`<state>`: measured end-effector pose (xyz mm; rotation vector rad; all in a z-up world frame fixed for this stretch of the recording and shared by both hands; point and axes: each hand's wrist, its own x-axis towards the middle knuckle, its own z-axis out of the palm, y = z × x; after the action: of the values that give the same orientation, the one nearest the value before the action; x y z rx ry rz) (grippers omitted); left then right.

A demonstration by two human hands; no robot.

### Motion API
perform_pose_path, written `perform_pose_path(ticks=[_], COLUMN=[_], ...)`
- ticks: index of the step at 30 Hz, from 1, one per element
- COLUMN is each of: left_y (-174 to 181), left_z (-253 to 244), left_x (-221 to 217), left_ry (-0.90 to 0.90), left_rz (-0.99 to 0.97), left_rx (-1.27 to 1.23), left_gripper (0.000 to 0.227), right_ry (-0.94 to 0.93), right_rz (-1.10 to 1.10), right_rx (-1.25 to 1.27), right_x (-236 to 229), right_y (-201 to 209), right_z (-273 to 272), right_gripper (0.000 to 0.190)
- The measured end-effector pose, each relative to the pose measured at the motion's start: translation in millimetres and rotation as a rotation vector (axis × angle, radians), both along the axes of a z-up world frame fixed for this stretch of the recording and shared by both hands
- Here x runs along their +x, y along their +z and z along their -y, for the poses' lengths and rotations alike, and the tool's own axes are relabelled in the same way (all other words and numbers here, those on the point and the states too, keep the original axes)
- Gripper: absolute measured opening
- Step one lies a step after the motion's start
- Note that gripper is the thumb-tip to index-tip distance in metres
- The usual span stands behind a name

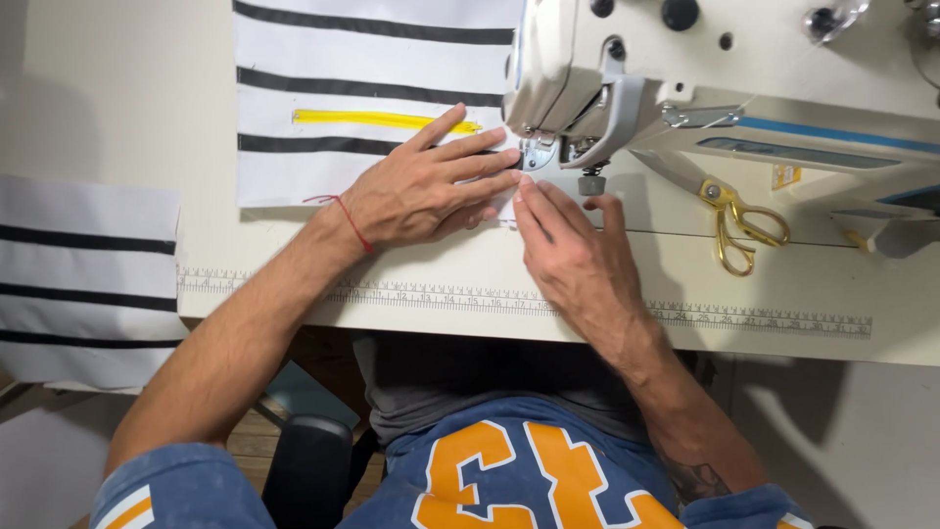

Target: Assembling and aligning fabric components for sewing at a workshop station

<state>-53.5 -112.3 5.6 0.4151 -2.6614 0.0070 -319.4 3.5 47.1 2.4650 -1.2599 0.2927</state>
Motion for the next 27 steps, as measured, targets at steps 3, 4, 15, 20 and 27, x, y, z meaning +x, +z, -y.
perform_pose_path(ticks=[3, 4, 15, 20, 27], left_y=[-2.8, -2.9, 1.4, 1.2, 3.5], left_z=[3.9, 6.0, 22.3, 25.7, 34.3], left_x=[2.8, 1.9, 1.4, 0.1, -2.1], left_ry=[-0.022, -0.035, -0.039, -0.092, -0.063], left_rz=[0.021, 0.017, 0.011, -0.076, -0.073], left_rx=[0.036, 0.051, 0.063, 0.111, 0.105], left_gripper=[0.046, 0.047, 0.048, 0.036, 0.029], right_ry=[0.04, 0.049, -0.038, -0.078, -0.092], right_rz=[0.019, 0.021, 0.01, -0.024, 0.009], right_rx=[0.04, 0.052, 0.009, -0.021, -0.039], right_x=[-6.4, -8.4, 1.0, 3.7, 7.2], right_y=[-2.5, -2.6, -1.1, -2.2, -4.2], right_z=[-0.7, -1.6, 3.3, 1.6, 6.3], right_gripper=[0.041, 0.04, 0.038, 0.041, 0.042])
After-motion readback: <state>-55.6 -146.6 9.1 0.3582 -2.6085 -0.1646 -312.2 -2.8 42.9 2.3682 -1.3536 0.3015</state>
